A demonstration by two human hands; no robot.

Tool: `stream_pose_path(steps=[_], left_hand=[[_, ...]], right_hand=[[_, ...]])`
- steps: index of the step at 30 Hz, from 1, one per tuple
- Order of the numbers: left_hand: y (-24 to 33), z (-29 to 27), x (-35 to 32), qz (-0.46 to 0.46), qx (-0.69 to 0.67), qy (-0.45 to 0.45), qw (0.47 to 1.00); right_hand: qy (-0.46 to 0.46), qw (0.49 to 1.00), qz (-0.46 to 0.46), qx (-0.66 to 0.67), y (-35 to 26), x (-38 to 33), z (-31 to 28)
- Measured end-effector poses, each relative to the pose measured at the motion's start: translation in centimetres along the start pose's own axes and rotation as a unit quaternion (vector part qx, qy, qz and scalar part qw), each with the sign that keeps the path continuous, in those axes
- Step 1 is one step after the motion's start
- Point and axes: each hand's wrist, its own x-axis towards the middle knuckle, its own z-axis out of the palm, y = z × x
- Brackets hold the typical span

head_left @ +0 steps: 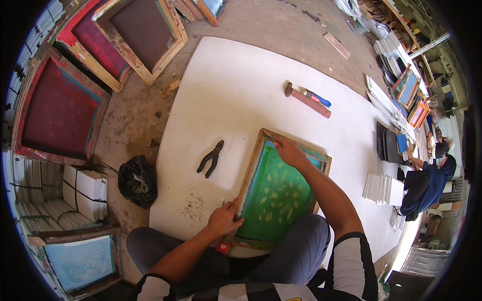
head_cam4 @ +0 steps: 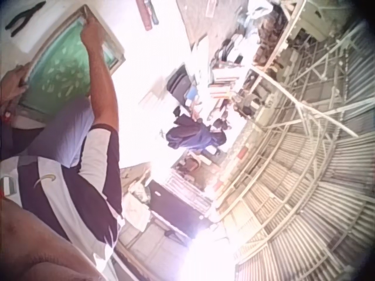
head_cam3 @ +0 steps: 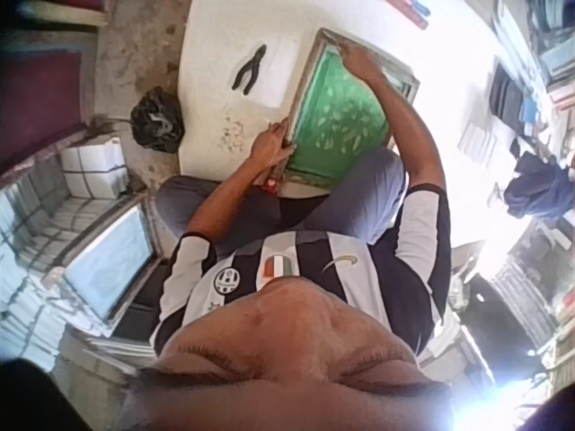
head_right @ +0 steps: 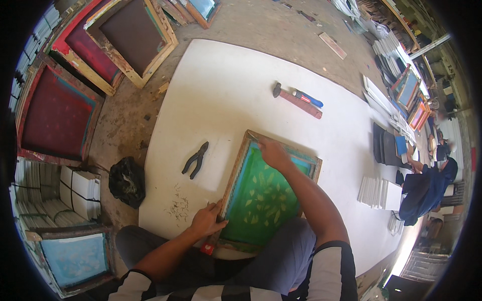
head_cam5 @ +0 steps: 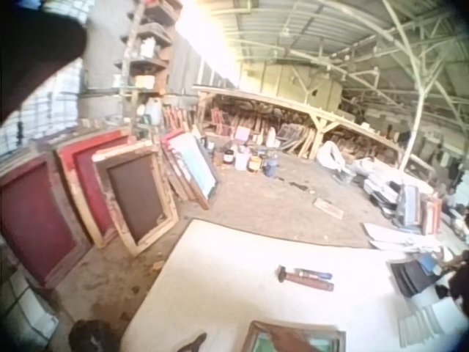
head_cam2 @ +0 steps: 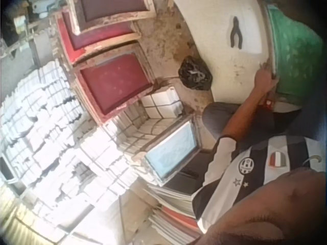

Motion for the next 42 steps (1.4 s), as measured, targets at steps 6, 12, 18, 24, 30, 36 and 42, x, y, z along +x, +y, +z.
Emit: stream_pose_path(steps=[6,12,18,24,30,36,42], left_hand=[[0.0,0.0,-0.1,-0.003,-0.009,0.006,1.0],[-0.3,0.2,-0.2,0.008,-0.007,0.024,1.0],[0.2,-0.2,-0.1,0.005,0.004,0.009,1.0],[0.0,-0.1,-0.1,0.003,-0.001,0.013,1.0],[0.1,-0.2,0.0,-0.002,-0.004,0.012,1.0],[-0.2,0.2,0.1,-0.005,-0.021,0.008,1.0],[0.2,-0.3,-0.3,-0.019,-0.011,-0.016,1.0]], right_hand=[[-0.099,0.968,0.134,0.19,-1.4,0.4,-1.9],[-0.018,0.97,-0.019,-0.243,-3.3,-1.0,-1.8],[-0.014,0.998,0.003,-0.066,0.2,0.3,0.1],[-0.039,0.991,0.005,0.129,2.6,1.3,1.9],[-0.226,0.875,0.247,0.351,-1.0,1.1,-2.6],[0.091,0.99,-0.106,-0.019,5.4,2.0,4.1],[-0.171,0.844,0.298,0.411,-2.2,0.0,-1.3]])
